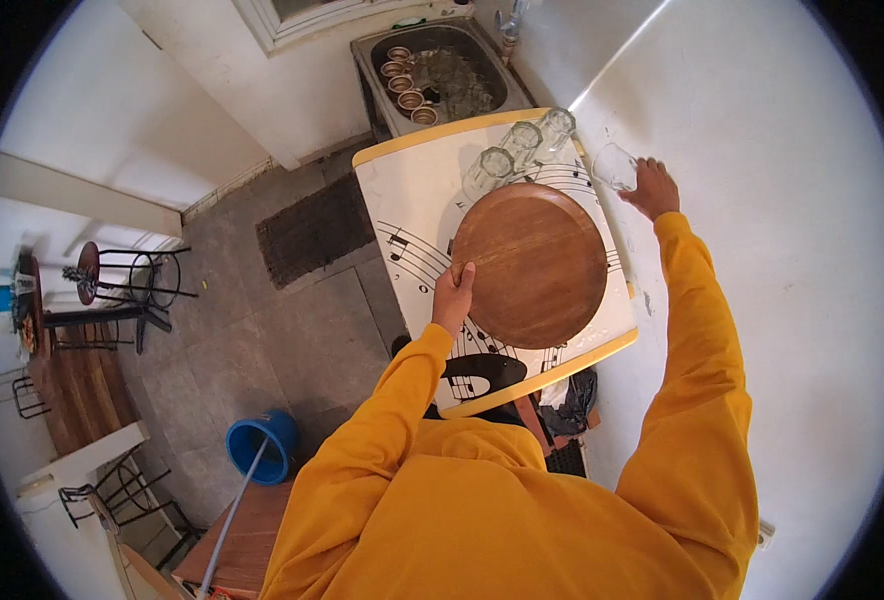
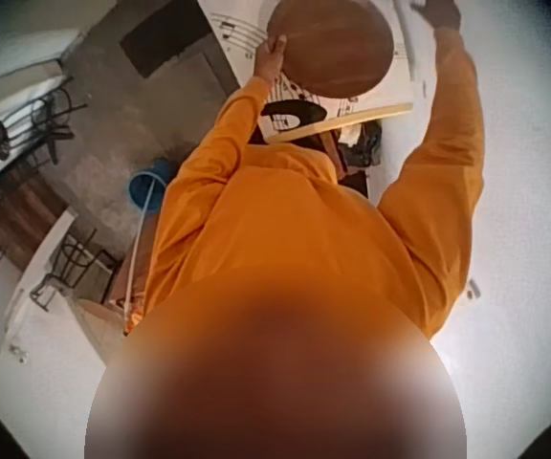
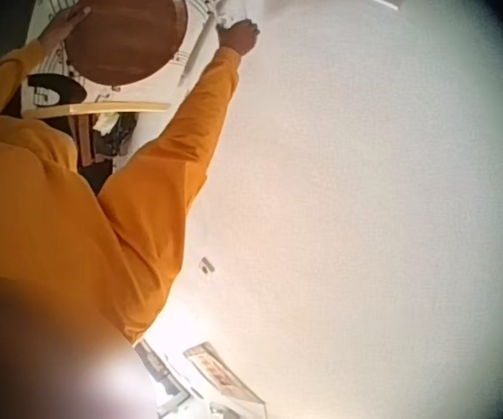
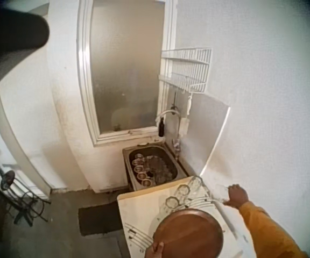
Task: Placing clean glassware onto a tray and moving them to a dining table.
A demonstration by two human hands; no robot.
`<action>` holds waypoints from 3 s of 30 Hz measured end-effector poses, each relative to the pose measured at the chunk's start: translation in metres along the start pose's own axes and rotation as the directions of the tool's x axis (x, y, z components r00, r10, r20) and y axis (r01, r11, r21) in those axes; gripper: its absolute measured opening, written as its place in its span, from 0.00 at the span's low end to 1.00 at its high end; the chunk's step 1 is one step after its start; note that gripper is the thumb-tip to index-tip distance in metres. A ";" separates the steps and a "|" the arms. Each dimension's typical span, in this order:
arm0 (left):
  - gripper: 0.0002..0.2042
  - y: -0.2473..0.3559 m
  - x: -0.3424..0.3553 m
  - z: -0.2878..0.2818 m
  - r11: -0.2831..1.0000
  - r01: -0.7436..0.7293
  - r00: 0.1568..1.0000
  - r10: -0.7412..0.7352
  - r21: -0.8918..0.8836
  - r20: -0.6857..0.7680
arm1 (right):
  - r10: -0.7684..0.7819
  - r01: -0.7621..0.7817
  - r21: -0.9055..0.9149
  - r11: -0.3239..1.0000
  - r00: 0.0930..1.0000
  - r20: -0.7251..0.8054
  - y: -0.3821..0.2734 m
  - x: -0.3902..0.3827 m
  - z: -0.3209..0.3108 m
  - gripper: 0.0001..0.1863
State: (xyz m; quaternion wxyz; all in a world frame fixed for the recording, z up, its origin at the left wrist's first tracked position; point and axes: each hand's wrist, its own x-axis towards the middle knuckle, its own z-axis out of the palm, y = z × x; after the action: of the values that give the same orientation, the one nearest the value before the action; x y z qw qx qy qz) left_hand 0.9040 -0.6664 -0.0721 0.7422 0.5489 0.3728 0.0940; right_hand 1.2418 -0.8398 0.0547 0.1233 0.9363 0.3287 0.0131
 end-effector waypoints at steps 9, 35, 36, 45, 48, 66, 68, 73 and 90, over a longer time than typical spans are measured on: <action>0.20 -0.007 0.001 -0.004 0.999 0.021 1.000 -0.021 -0.024 0.004 | 0.489 -0.248 0.851 0.463 0.872 -0.012 -0.019 -0.079 0.033 0.35; 0.18 -0.015 0.007 -0.005 0.989 0.039 0.998 -0.032 -0.140 0.050 | 0.213 0.134 0.990 0.042 0.967 -0.140 -0.191 -0.161 0.042 0.39; 0.18 -0.015 0.007 -0.004 0.991 0.021 0.998 -0.014 -0.129 0.056 | 0.216 0.129 0.991 0.032 0.967 -0.133 -0.189 -0.162 0.047 0.39; 0.21 -0.009 0.005 -0.005 0.987 0.106 0.991 -0.095 -0.119 0.093 | 0.210 0.100 0.993 0.056 0.972 -0.110 -0.187 -0.166 0.055 0.41; 0.21 -0.006 0.003 -0.003 0.985 0.114 0.991 -0.103 -0.129 0.089 | 0.170 0.087 0.994 0.067 0.981 -0.097 -0.183 -0.165 0.055 0.43; 0.20 -0.007 -0.001 0.002 1.000 -0.013 1.000 0.013 -0.013 -0.027 | -0.279 0.314 0.074 0.947 0.913 -0.297 -0.081 0.008 0.026 0.35; 0.19 -0.008 0.000 0.002 1.000 -0.010 0.999 0.009 -0.015 -0.051 | -0.409 0.380 -0.153 0.912 0.872 -0.270 -0.089 0.046 0.027 0.34; 0.19 -0.002 -0.002 0.004 0.999 0.036 0.997 -0.037 -0.022 -0.065 | -0.583 0.474 -0.661 0.581 0.810 0.068 -0.108 0.117 0.036 0.30; 0.19 0.001 0.001 0.005 0.997 0.034 0.997 -0.029 0.063 -0.078 | -0.396 0.413 -0.542 0.732 0.905 0.155 -0.076 0.149 0.043 0.15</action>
State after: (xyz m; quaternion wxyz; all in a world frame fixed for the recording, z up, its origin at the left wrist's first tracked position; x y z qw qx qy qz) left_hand 0.9085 -0.6696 -0.0714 0.7105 0.5626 0.4128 0.0912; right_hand 1.3165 -0.6996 -0.0136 0.3983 0.7635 0.5038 0.0686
